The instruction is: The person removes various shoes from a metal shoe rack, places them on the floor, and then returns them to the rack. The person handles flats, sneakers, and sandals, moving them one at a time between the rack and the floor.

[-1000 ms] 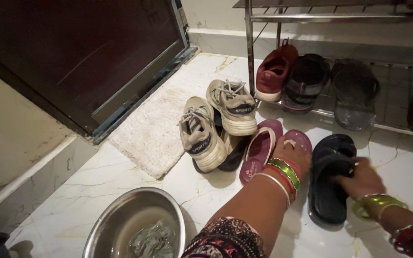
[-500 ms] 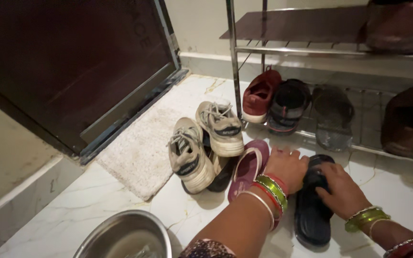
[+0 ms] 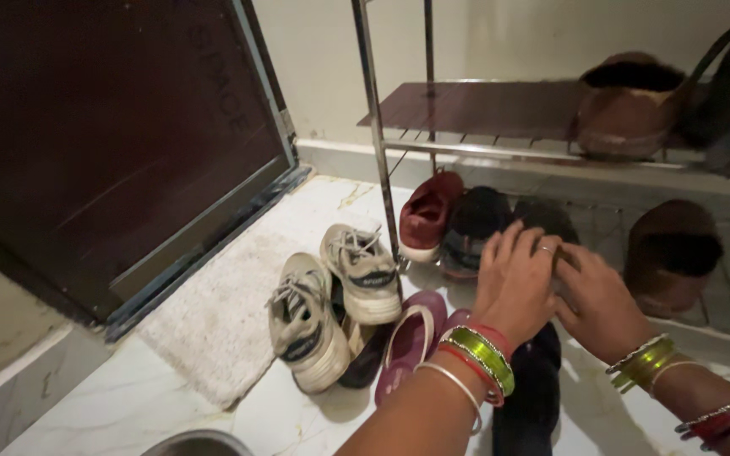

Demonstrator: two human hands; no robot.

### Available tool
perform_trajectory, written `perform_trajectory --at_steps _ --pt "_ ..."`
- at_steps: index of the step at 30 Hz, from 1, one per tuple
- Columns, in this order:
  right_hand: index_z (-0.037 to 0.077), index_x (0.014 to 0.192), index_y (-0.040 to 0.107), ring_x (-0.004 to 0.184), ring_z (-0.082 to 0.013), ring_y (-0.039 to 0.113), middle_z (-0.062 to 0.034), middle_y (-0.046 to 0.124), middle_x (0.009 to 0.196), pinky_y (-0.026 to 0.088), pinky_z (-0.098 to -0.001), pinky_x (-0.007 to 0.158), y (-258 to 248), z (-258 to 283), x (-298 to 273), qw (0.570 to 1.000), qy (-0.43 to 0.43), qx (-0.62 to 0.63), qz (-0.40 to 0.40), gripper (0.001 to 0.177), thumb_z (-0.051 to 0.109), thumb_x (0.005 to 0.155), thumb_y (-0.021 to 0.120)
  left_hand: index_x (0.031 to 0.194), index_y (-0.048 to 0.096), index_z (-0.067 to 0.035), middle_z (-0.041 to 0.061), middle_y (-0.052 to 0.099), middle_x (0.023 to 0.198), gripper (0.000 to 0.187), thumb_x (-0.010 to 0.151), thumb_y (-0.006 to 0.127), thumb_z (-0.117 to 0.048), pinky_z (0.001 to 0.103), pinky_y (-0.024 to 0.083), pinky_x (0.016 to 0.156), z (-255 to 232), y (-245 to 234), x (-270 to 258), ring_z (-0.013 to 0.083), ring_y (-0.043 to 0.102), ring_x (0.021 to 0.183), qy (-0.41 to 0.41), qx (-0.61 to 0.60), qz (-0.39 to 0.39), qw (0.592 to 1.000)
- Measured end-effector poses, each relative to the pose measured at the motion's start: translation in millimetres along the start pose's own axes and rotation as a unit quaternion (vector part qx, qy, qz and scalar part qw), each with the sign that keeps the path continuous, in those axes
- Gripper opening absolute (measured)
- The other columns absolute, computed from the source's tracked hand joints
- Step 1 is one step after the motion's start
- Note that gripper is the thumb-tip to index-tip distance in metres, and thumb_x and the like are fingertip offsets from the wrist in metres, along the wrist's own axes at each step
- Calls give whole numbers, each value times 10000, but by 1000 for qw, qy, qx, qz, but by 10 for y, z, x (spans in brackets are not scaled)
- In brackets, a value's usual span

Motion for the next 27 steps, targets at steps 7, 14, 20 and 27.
perform_trajectory --at_steps 7,14,20,27 --pt "50 1199 612 1139 -413 535 -187 564 1213 439 -526 944 -383 49 393 1000 -12 -20 -5 521 142 699 722 1307 618 -88 158 541 1478 543 774 715 -102 575 241 1272 -250 -384 424 378 380 1516 27 6 -87 996" --pt "59 1245 609 1251 -401 505 -172 543 1354 423 -525 995 -655 -52 679 997 -4 -73 5 515 121 739 679 1310 615 -68 159 535 1447 578 756 756 -155 604 222 1240 -383 -590 802 386 366 1495 -3 57 -46 997" --pt "106 1323 588 1291 -376 509 -122 552 1406 444 -507 1033 -985 -156 913 996 23 -84 -7 560 114 768 663 1282 618 -65 181 507 1443 631 689 792 -195 665 157 1202 -589 -812 1083 416 324 1475 -81 81 10 993" --pt "157 1319 606 1282 -349 538 -96 580 1387 476 -515 1010 -1403 -197 991 989 78 -127 -20 553 156 775 703 1336 593 -54 200 520 1389 666 735 799 -252 693 108 1200 -924 -1168 1329 441 302 1484 -100 106 49 988"
Point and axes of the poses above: each hand's wrist, its own x-axis towards the middle knuckle, its own y-axis out of the palm, z = x × y, the point moved 7 cm from there along x, towards the middle knuckle
